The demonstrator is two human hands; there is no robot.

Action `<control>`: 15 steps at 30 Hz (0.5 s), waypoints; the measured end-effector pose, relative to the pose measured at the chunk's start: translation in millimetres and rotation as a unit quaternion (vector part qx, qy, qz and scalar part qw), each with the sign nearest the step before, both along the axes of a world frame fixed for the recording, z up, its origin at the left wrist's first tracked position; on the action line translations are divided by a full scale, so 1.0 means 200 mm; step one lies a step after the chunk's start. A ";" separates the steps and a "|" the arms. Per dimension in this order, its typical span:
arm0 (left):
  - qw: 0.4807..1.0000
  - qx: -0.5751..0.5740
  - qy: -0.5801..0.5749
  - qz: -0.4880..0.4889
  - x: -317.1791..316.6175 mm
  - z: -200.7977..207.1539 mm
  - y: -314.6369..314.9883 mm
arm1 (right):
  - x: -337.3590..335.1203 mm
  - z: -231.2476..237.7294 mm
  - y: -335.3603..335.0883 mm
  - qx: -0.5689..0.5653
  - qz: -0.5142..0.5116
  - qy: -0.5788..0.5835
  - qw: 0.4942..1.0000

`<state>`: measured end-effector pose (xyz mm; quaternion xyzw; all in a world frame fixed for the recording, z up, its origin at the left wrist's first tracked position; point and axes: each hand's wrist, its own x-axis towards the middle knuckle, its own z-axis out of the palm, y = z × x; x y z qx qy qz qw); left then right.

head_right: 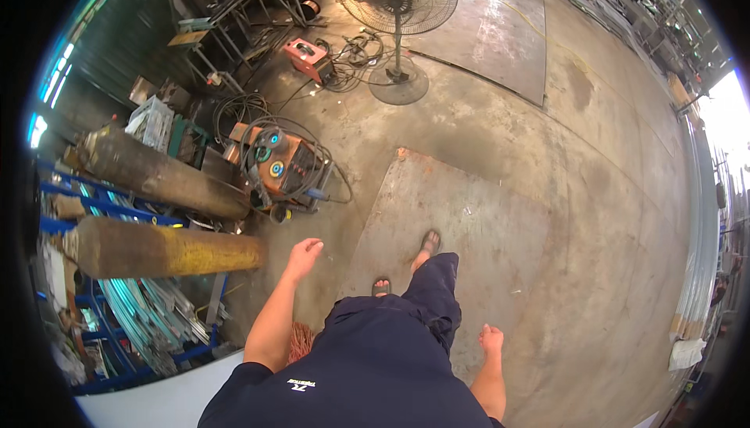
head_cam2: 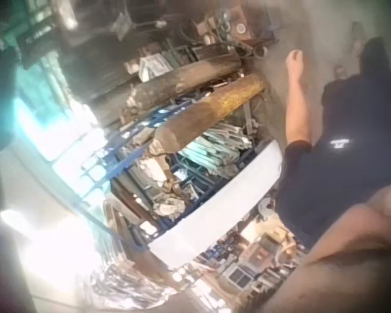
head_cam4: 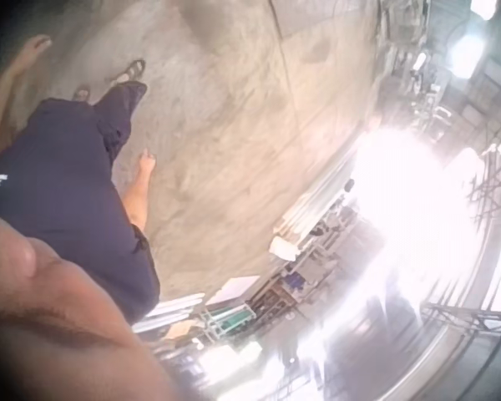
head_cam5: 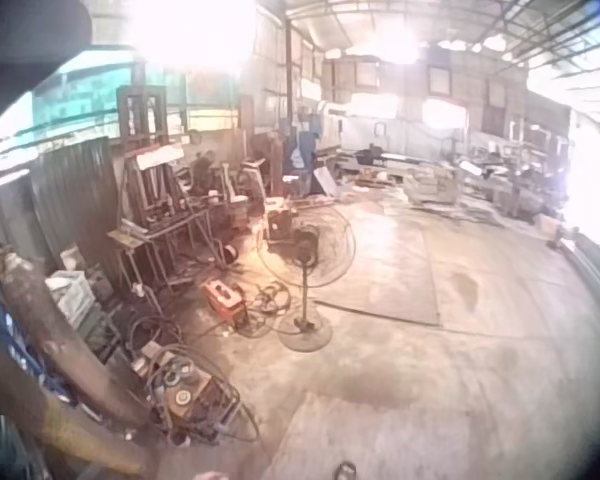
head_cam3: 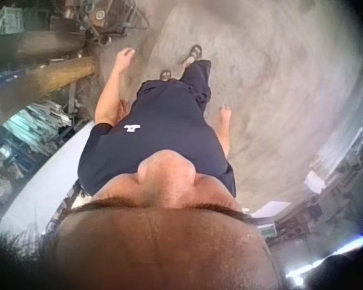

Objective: The person assembles black plastic components by hand while sitting on the floor, picking them from a box and joining them together. The person also stands up to move a large floor fan to a new position before returning to sit and assemble more parts.

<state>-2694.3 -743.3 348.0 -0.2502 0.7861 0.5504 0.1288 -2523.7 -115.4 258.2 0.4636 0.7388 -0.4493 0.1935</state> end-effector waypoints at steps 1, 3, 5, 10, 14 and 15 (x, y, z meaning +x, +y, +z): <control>1.000 -0.022 -0.007 -0.006 -0.10 -0.02 0.00 | -0.13 0.00 0.00 -0.001 -0.001 -0.007 1.000; 0.997 -0.073 -0.005 -0.011 -0.28 -0.10 -0.05 | -0.46 -0.01 -0.04 0.016 0.095 -0.014 0.995; 0.996 -0.086 -0.027 -0.021 -0.35 -0.29 -0.14 | -0.86 -0.10 -0.11 0.017 0.147 -0.006 0.989; 0.966 -0.154 -0.194 0.078 -0.28 -0.51 -0.21 | -2.01 -0.27 -0.05 0.068 0.303 0.073 0.948; 0.955 0.038 -0.213 0.205 -0.68 -0.34 0.17 | -3.30 0.17 -0.12 0.153 0.361 0.274 0.878; 0.947 0.049 -0.206 0.241 -0.74 -0.30 0.18 | -3.61 0.40 -0.29 0.127 0.373 0.307 0.866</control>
